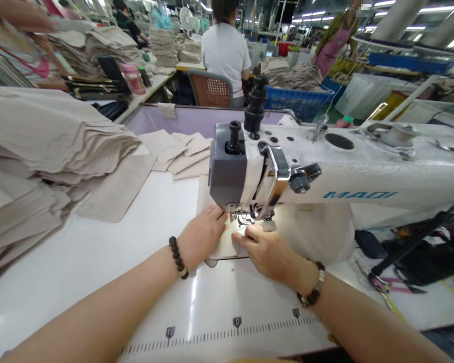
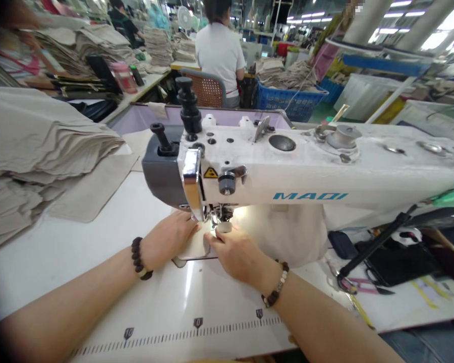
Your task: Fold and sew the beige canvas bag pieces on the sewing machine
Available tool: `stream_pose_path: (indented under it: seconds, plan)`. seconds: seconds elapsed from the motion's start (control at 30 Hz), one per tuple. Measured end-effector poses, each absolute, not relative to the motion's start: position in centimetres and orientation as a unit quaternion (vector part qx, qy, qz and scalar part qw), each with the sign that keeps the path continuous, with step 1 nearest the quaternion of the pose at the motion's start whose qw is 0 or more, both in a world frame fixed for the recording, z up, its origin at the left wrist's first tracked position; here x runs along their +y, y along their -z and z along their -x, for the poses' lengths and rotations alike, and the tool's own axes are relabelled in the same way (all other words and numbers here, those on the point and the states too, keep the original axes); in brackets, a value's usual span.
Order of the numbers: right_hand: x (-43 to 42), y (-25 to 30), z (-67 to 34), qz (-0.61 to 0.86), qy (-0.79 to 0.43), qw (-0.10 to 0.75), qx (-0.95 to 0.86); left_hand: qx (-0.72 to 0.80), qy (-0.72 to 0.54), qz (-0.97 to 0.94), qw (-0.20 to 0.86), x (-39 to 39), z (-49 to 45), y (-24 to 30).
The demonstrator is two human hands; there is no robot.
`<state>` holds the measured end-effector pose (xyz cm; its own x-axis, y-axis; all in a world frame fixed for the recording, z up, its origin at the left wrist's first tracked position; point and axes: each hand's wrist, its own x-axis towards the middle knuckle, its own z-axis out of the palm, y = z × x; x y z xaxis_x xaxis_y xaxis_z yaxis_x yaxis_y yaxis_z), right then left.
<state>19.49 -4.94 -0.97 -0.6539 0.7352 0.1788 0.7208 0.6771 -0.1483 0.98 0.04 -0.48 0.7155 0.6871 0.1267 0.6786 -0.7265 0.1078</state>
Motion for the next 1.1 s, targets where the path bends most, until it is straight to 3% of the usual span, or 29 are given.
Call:
stream_pose_path:
  seconds: [0.93,1.1]
  plan:
    - [-4.75,1.11,-19.16,0.427,-0.015,0.133,-0.894,0.357,-0.101,-0.927,0.051,1.15,-1.31,0.31]
    - [-4.8,0.94,-19.73,0.391,-0.062,0.146,-0.907,0.331,-0.106,-0.936,0.063,0.31,-0.69,0.3]
